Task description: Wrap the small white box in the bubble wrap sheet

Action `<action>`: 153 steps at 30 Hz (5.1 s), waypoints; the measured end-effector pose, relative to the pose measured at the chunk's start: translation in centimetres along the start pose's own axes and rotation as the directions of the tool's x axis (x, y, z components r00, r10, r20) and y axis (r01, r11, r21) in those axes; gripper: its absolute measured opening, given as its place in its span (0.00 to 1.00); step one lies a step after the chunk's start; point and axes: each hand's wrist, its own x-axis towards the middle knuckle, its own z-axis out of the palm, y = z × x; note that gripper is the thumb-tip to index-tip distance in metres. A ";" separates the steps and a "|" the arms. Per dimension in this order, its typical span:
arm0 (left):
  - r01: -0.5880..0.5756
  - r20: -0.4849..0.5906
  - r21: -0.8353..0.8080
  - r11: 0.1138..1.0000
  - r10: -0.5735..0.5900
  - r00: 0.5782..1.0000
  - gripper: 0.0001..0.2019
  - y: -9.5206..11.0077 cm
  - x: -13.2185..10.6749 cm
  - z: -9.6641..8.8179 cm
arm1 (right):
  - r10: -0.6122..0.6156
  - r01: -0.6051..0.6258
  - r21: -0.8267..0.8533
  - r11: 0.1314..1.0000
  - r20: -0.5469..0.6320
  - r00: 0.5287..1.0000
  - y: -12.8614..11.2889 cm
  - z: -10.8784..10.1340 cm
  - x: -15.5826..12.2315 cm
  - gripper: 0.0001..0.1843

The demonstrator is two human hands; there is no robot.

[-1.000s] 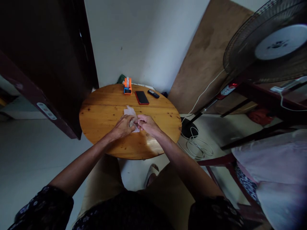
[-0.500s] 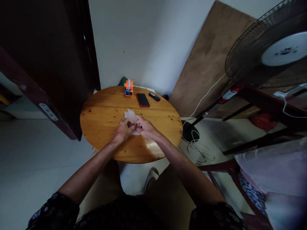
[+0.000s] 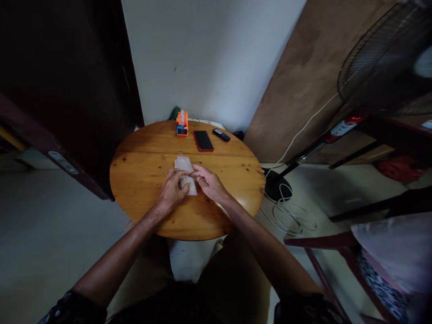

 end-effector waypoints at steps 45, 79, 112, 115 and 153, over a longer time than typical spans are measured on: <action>-0.102 0.070 -0.032 0.994 0.104 0.992 0.13 -0.4 0.0 -0.3 | 0.249 -0.229 0.439 0.869 0.012 0.968 -0.8 0.7 7.0 0.10; -0.166 0.080 -0.089 0.982 0.174 0.982 0.12 -1.9 -0.3 -1.7 | -0.266 0.266 -0.179 0.947 0.021 0.964 -2.4 0.9 -2.5 0.13; 0.201 0.279 -0.208 0.957 -0.139 0.950 0.14 0.4 0.5 -2.6 | -0.118 0.117 -0.040 0.992 -0.022 0.993 -1.5 0.6 -1.5 0.09; 0.308 0.345 -0.165 0.937 -0.238 0.908 0.16 0.9 1.4 -2.8 | 0.018 -0.022 0.103 0.994 0.043 0.999 -1.4 0.4 -0.5 0.05; 0.233 0.162 -0.409 0.882 -0.182 0.970 0.23 -2.2 1.0 0.0 | -0.120 0.088 -0.157 0.984 -0.212 0.970 -1.3 1.4 -2.5 0.16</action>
